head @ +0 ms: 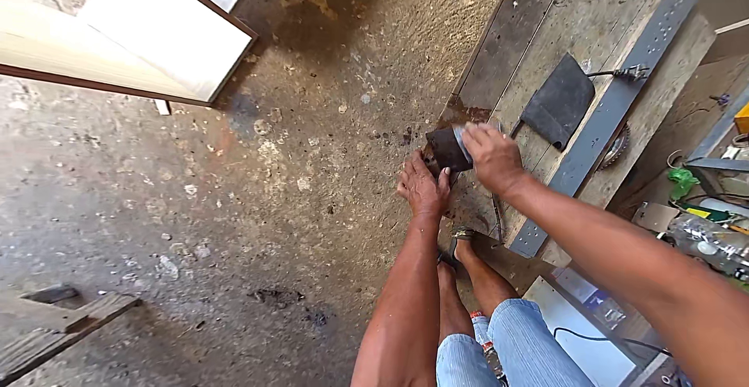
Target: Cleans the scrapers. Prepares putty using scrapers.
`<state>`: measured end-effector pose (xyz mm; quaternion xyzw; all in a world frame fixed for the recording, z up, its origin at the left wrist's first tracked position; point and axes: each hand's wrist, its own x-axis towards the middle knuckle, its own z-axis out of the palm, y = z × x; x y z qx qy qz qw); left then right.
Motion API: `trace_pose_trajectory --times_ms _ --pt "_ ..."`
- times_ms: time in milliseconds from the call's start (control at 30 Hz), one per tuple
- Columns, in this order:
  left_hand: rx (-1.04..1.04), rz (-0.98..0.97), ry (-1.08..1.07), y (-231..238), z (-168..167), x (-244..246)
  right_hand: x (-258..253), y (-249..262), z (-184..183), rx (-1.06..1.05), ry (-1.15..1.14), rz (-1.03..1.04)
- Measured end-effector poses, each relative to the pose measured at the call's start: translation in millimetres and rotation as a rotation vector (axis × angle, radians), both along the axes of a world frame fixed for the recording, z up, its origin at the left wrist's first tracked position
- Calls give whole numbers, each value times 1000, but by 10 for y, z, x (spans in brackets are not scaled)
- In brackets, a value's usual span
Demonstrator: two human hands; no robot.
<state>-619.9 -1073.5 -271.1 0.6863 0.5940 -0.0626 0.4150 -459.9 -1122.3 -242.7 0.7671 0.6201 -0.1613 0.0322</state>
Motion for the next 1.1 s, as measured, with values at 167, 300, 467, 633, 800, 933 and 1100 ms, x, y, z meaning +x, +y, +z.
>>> trace_pose_trajectory --times_ms 167,300,467,633,800,933,1100 --pt "-16 26 8 13 3 11 -165 -186 -23 12 9 68" --pt "-20 36 4 13 17 22 -292 -101 42 -10 49 102" --pt "-42 31 -3 1 23 29 -230 207 6 -44 25 81" --pt "-14 37 9 31 -11 42 -276 46 1 -2 34 134" --pt "-8 36 -18 17 11 14 -261 125 14 -24 26 18" --pt "-15 48 -17 21 -6 24 -150 13 -59 -41 28 63" --pt "-63 3 -47 20 -14 -33 375 888 245 99 9 -184"
